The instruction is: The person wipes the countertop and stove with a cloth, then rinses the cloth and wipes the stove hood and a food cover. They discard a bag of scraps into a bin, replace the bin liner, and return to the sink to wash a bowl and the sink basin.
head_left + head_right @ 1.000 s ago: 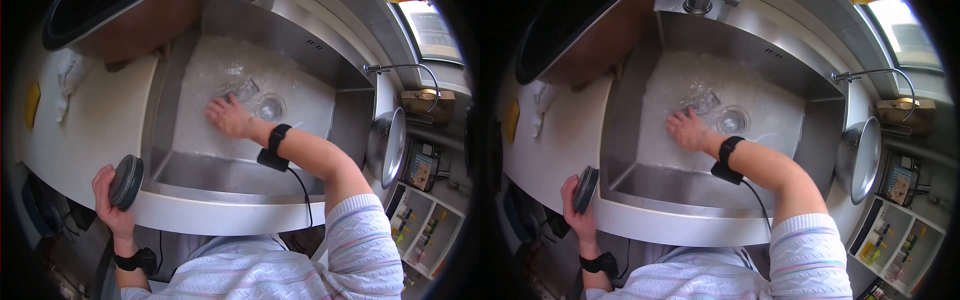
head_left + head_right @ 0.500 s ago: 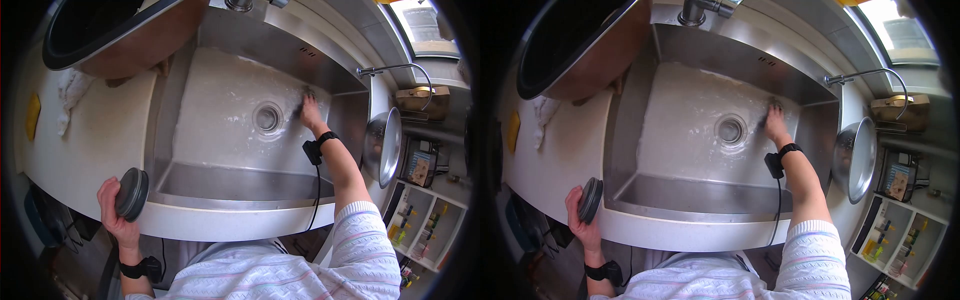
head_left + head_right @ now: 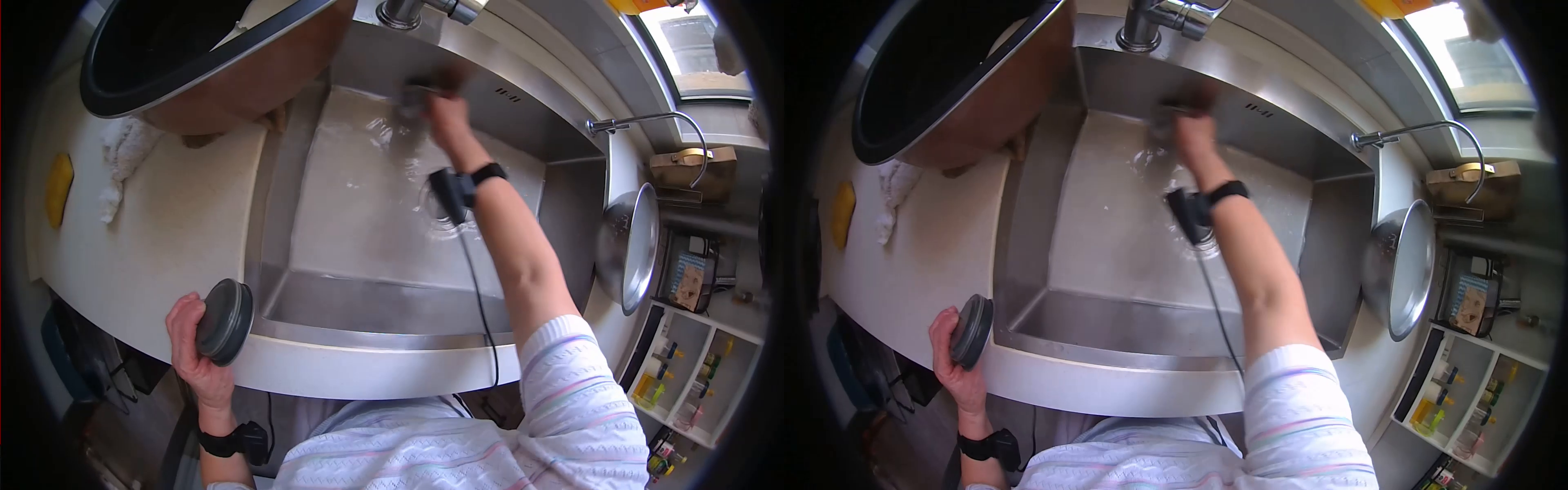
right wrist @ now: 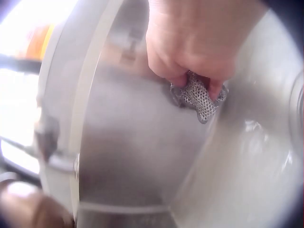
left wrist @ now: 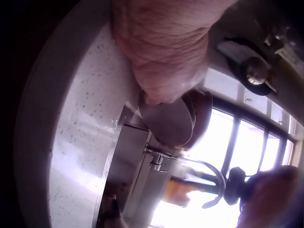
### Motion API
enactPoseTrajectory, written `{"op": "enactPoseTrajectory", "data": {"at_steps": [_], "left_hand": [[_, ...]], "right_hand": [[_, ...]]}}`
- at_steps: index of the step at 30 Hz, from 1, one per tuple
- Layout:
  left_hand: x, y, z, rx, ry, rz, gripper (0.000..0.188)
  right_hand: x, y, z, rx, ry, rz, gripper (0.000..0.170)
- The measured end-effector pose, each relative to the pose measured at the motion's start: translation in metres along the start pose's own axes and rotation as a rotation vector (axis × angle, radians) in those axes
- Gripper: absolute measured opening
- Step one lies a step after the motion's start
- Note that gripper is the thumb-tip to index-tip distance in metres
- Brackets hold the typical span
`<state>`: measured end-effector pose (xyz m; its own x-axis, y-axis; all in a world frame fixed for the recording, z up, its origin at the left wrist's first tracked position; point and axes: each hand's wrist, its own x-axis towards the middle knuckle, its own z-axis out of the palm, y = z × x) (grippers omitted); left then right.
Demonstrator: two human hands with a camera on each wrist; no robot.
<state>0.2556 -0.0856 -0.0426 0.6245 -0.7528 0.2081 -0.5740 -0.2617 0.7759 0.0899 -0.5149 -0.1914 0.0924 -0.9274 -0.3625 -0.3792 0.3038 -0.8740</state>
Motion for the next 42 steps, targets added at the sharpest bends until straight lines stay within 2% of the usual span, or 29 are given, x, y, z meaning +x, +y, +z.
{"op": "enactPoseTrajectory", "data": {"at_steps": [1, 3, 4, 6, 9, 11, 12, 13, 14, 16, 17, 19, 21, 22, 23, 25, 27, 29, 31, 33, 35, 36, 37, 38, 40, 42], "left_hand": [[0.000, 0.000, 0.000, 0.002, 0.002, -0.001, 0.036], [0.001, 0.000, -0.003, 0.014, -0.019, 0.018, 0.035], [0.000, -0.001, -0.003, 0.019, -0.050, 0.031, 0.035], [0.001, 0.000, -0.001, 0.031, -0.014, 0.015, 0.034], [0.003, 0.002, 0.001, 0.028, 0.017, -0.015, 0.035], [0.004, 0.005, 0.001, 0.002, 0.022, -0.028, 0.035], [0.005, 0.006, 0.000, -0.008, 0.020, -0.023, 0.033], [0.006, 0.006, -0.001, -0.019, 0.018, -0.019, 0.032], [0.006, 0.006, -0.002, -0.024, 0.027, -0.020, 0.032], [0.007, 0.007, -0.003, -0.034, 0.018, -0.012, 0.030], [0.007, 0.007, -0.003, -0.036, 0.025, -0.012, 0.030], [0.006, 0.005, -0.003, -0.026, 0.016, -0.002, 0.029], [0.005, 0.005, -0.003, -0.006, 0.008, 0.007, 0.029], [0.006, 0.006, -0.003, 0.011, 0.009, 0.014, 0.029], [0.007, 0.006, -0.003, 0.012, 0.011, 0.019, 0.029], [0.007, 0.006, -0.003, 0.040, 0.007, 0.016, 0.028], [0.007, 0.005, -0.004, 0.049, 0.005, 0.028, 0.028], [0.007, 0.003, -0.002, 0.054, 0.009, 0.036, 0.027], [0.007, 0.000, -0.002, 0.050, 0.009, 0.035, 0.027], [0.007, -0.001, -0.002, 0.048, 0.011, 0.030, 0.028], [0.004, 0.000, -0.002, 0.048, -0.001, 0.018, 0.028], [0.005, 0.002, -0.002, 0.042, -0.003, 0.011, 0.028], [0.007, 0.004, -0.002, 0.033, 0.001, 0.008, 0.027], [0.006, 0.005, -0.003, 0.027, -0.002, 0.012, 0.027], [0.006, 0.003, -0.003, 0.000, -0.011, 0.016, 0.027], [0.006, 0.004, -0.005, 0.005, -0.003, 0.017, 0.027]], "right_hand": [[-0.006, -0.001, 0.034, -0.209, -0.041, -0.254, 0.024], [-0.020, -0.009, 0.084, -0.438, -0.122, -0.542, 0.029], [-0.025, -0.009, 0.098, -0.436, -0.125, -0.546, 0.029], [-0.032, -0.006, 0.113, -0.855, -0.205, -0.757, 0.034], [-0.005, 0.043, 0.097, -0.980, -0.182, -0.862, 0.032], [-0.006, 0.050, 0.033, -1.011, -0.201, -0.743, 0.031], [0.016, 0.081, -0.008, -0.962, -0.126, -0.724, 0.032], [0.000, 0.072, -0.048, -0.849, -0.068, -0.546, 0.035], [0.001, 0.070, -0.081, -1.147, -0.017, -0.416, 0.031], [0.044, 0.107, -0.147, -0.736, 0.074, -0.197, 0.021], [0.036, 0.087, -0.142, -0.738, 0.074, -0.204, 0.021], [-0.002, 0.019, -0.109, -0.168, 0.201, -0.151, 0.015], [-0.013, -0.017, -0.065, -0.063, 0.153, -0.289, 0.019], [-0.017, -0.027, -0.040, -0.059, 0.108, -0.330, 0.018], [-0.020, -0.034, -0.010, -0.184, 0.143, -0.443, 0.018], [-0.033, -0.056, 0.041, -0.375, 0.117, -0.544, 0.018], [-0.026, -0.050, 0.083, -0.541, 0.016, -0.695, 0.019], [-0.014, -0.034, 0.120, -0.569, -0.092, -0.772, 0.017], [-0.007, -0.005, 0.140, -0.597, -0.119, -0.796, 0.017], [-0.003, 0.006, 0.145, -0.628, -0.144, -0.824, 0.018], [-0.013, 0.013, 0.141, -0.821, -0.160, -0.890, 0.020], [-0.021, 0.018, 0.134, -0.823, -0.158, -0.878, 0.020], [-0.030, 0.021, 0.122, -0.913, -0.335, -0.784, 0.021], [-0.042, 0.022, 0.108, -0.999, -0.509, -0.686, 0.022], [-0.082, 0.036, 0.060, -1.094, -0.582, -0.669, 0.024], [-0.093, 0.066, 0.002, -1.069, -0.502, -0.675, 0.030]]}}
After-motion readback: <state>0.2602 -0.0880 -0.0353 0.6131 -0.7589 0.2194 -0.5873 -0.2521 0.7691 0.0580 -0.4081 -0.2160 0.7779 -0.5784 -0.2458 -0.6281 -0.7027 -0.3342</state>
